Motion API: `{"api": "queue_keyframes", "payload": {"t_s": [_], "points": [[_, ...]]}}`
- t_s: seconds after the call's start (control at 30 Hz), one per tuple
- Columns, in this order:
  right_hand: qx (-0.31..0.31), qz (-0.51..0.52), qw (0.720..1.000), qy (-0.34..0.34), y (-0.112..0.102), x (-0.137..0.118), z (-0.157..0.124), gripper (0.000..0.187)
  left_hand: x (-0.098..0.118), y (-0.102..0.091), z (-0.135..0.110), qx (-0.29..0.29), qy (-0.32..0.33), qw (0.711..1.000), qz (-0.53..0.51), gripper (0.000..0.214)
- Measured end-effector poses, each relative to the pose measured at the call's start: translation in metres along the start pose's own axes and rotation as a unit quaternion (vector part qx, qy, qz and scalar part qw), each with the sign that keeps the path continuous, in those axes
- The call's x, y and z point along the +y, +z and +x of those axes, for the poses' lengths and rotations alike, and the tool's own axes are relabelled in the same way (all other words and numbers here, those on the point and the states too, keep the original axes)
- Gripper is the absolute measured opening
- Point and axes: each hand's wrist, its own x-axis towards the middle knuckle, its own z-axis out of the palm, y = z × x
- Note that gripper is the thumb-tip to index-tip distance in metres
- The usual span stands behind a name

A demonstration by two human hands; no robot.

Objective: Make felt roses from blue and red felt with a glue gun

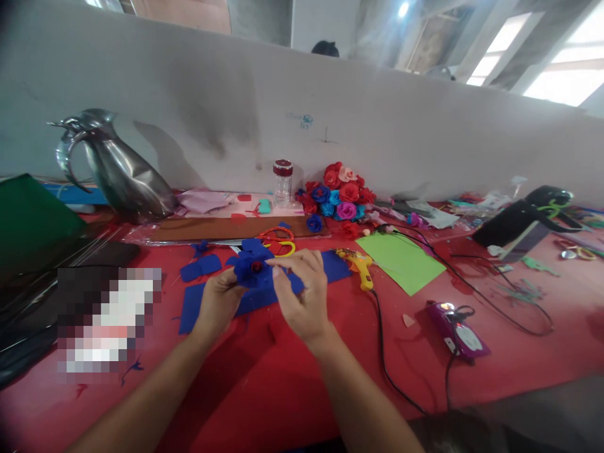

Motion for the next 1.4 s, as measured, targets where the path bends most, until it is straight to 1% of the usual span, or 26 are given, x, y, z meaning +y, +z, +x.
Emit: {"api": "queue_keyframes", "payload": {"t_s": [0.1, 0.27, 0.5, 0.63, 0.83, 0.9, 1.07, 1.17, 1.27, 1.4], "points": [[-0.011, 0.022, 0.999, 0.025, -0.0065, 0.0053, 0.0057, 0.015, 0.0014, 0.0005, 0.0008, -0.041, -0.005, 0.999, -0.006, 0.012], [-0.053, -0.003, 0.998, 0.015, -0.0081, 0.0063, 0.0084, 0.008, 0.0043, -0.0001, 0.0001, -0.078, 0.000, 0.997, -0.002, 0.011], [-0.058, -0.018, 0.998, 0.021, -0.0069, 0.0063, 0.0091, 0.003, 0.0006, -0.0024, 0.0014, -0.074, 0.011, 0.997, 0.003, 0.014], [-0.054, -0.021, 0.998, 0.031, -0.0055, 0.0056, 0.0090, 0.009, -0.0013, -0.0023, 0.0004, -0.075, 0.006, 0.997, 0.002, 0.014], [-0.064, -0.013, 0.997, 0.043, -0.0033, 0.0019, 0.0078, 0.009, 0.0007, -0.0007, 0.0006, -0.064, -0.011, 0.998, -0.007, 0.009], [-0.063, -0.010, 0.997, 0.049, -0.0044, 0.0021, 0.0081, 0.009, 0.0007, -0.0011, 0.0012, -0.064, -0.006, 0.998, 0.002, 0.009], [-0.060, 0.000, 0.996, 0.063, -0.0099, 0.0054, 0.0101, 0.009, -0.0027, -0.0030, 0.0015, -0.080, 0.022, 0.996, 0.031, 0.013], [-0.072, -0.004, 0.995, 0.063, -0.0116, 0.0076, 0.0109, 0.008, -0.0027, -0.0032, 0.0016, -0.091, 0.031, 0.995, 0.034, 0.016], [-0.088, -0.011, 0.995, 0.054, -0.0111, 0.0084, 0.0109, 0.007, -0.0016, -0.0033, 0.0019, -0.105, 0.039, 0.992, 0.049, 0.018], [-0.089, -0.002, 0.995, 0.055, -0.0076, 0.0095, 0.0098, 0.011, -0.0025, -0.0029, 0.0001, -0.135, 0.044, 0.988, 0.066, 0.020]]}}
